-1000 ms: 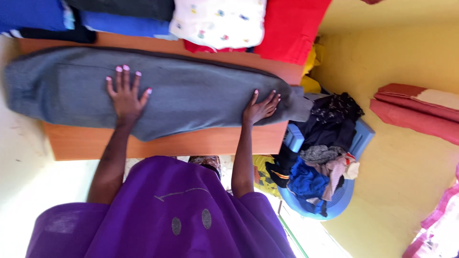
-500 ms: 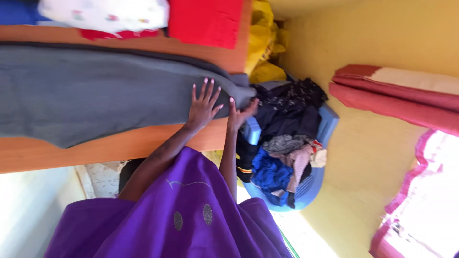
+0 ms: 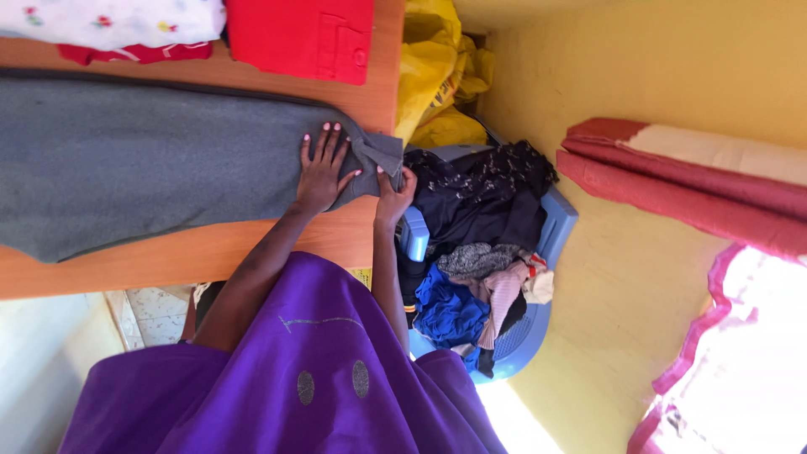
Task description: The person is folding a pair of blue trousers and a grey hooded sweatshirt on a wooden table.
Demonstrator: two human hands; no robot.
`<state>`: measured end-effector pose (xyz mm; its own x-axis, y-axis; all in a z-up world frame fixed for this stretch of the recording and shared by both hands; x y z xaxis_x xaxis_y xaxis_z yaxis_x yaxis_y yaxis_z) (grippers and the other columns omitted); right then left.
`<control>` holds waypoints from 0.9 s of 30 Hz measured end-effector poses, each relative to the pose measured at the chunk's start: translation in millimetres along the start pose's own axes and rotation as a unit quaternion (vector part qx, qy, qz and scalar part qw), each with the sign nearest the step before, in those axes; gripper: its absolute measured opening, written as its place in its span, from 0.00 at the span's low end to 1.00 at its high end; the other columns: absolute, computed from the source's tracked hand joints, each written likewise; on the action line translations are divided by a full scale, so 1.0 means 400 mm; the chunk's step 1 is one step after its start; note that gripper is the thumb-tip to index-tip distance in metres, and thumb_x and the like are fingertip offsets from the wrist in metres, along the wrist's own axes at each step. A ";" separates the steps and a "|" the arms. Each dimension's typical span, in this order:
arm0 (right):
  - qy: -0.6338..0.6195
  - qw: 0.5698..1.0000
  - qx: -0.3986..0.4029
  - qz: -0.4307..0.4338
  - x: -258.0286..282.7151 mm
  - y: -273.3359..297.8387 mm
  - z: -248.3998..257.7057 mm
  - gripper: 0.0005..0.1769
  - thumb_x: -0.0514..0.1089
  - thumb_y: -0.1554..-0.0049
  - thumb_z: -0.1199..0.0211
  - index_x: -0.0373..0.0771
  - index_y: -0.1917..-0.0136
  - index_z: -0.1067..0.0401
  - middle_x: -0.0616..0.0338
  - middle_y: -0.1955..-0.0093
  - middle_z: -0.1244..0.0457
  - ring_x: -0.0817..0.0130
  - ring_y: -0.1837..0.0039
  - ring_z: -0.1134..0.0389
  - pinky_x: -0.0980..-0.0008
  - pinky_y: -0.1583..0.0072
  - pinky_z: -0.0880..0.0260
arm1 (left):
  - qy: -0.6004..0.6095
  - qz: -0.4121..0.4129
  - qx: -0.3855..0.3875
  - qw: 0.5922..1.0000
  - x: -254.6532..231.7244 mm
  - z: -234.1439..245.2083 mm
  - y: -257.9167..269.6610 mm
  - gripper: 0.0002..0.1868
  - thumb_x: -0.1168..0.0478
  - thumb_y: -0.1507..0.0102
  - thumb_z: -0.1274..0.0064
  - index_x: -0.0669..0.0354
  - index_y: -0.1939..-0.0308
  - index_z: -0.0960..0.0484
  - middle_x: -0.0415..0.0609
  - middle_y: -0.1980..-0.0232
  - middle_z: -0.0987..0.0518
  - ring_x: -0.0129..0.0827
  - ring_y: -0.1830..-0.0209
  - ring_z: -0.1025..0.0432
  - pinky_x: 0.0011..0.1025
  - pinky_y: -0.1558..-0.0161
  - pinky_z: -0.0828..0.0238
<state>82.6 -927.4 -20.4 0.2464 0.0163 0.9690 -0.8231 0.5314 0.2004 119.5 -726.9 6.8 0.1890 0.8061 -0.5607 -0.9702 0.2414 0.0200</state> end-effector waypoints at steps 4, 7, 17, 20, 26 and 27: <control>-0.055 0.998 -0.026 0.013 0.191 0.116 -0.088 0.23 0.37 0.47 0.25 0.37 0.42 0.32 0.63 0.45 0.36 0.75 0.44 0.35 0.75 0.40 0.33 | 0.205 0.075 -0.037 0.975 0.130 -0.016 0.042 0.30 0.41 0.30 0.54 0.56 0.32 0.25 0.51 0.22 0.32 0.41 0.17 0.45 0.53 0.22 0.56; 0.030 0.997 0.048 0.054 0.302 0.235 -0.216 0.24 0.35 0.51 0.26 0.37 0.43 0.31 0.61 0.45 0.39 0.69 0.43 0.37 0.70 0.40 0.34 | 0.555 0.314 0.040 0.769 0.333 -0.106 0.144 0.33 0.37 0.28 0.55 0.58 0.33 0.19 0.54 0.38 0.20 0.38 0.39 0.26 0.40 0.33 0.34; 0.246 0.914 0.234 0.220 0.171 0.602 -0.660 0.20 0.36 0.53 0.29 0.41 0.49 0.33 0.51 0.46 0.38 0.50 0.39 0.38 0.53 0.37 0.39 | 0.554 0.357 0.100 0.746 0.516 0.312 0.308 0.31 0.38 0.37 0.46 0.51 0.37 0.25 0.42 0.42 0.22 0.31 0.41 0.29 0.33 0.41 0.32; 0.293 0.873 0.313 0.235 0.157 0.648 -0.716 0.23 0.39 0.52 0.27 0.38 0.45 0.32 0.50 0.43 0.39 0.49 0.38 0.39 0.51 0.36 0.40 | 0.371 0.302 0.028 0.878 0.647 0.228 0.347 0.25 0.45 0.36 0.34 0.58 0.45 0.20 0.45 0.44 0.22 0.34 0.44 0.27 0.33 0.41 0.30; 0.373 0.839 0.261 0.298 0.224 0.571 -0.550 0.25 0.45 0.54 0.24 0.46 0.42 0.24 0.58 0.41 0.35 0.55 0.37 0.37 0.52 0.35 0.40 | 0.423 0.273 -0.165 0.848 0.681 0.200 0.387 0.17 0.59 0.38 0.30 0.62 0.51 0.18 0.48 0.42 0.23 0.41 0.49 0.33 0.34 0.46 0.33; 0.408 0.837 0.263 0.253 0.139 0.541 -0.492 0.23 0.46 0.52 0.23 0.48 0.43 0.21 0.61 0.44 0.34 0.57 0.39 0.36 0.53 0.36 0.39 | 0.464 0.312 -0.162 0.813 0.686 0.142 0.416 0.17 0.60 0.38 0.30 0.63 0.53 0.20 0.49 0.40 0.23 0.45 0.51 0.36 0.34 0.46 0.35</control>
<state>18.9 -644.6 48.6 -0.1113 0.8132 0.5712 -0.9862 -0.1612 0.0375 18.6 -435.0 -96.7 -0.4043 -0.0732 -0.9117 -0.8513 -0.3343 0.4044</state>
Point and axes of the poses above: each hand's wrist, its own y-axis away from the middle knuckle, its own z-axis out of the back of the hand, x = y × z, the point moved 10 cm from there along -y, towards the middle knuckle
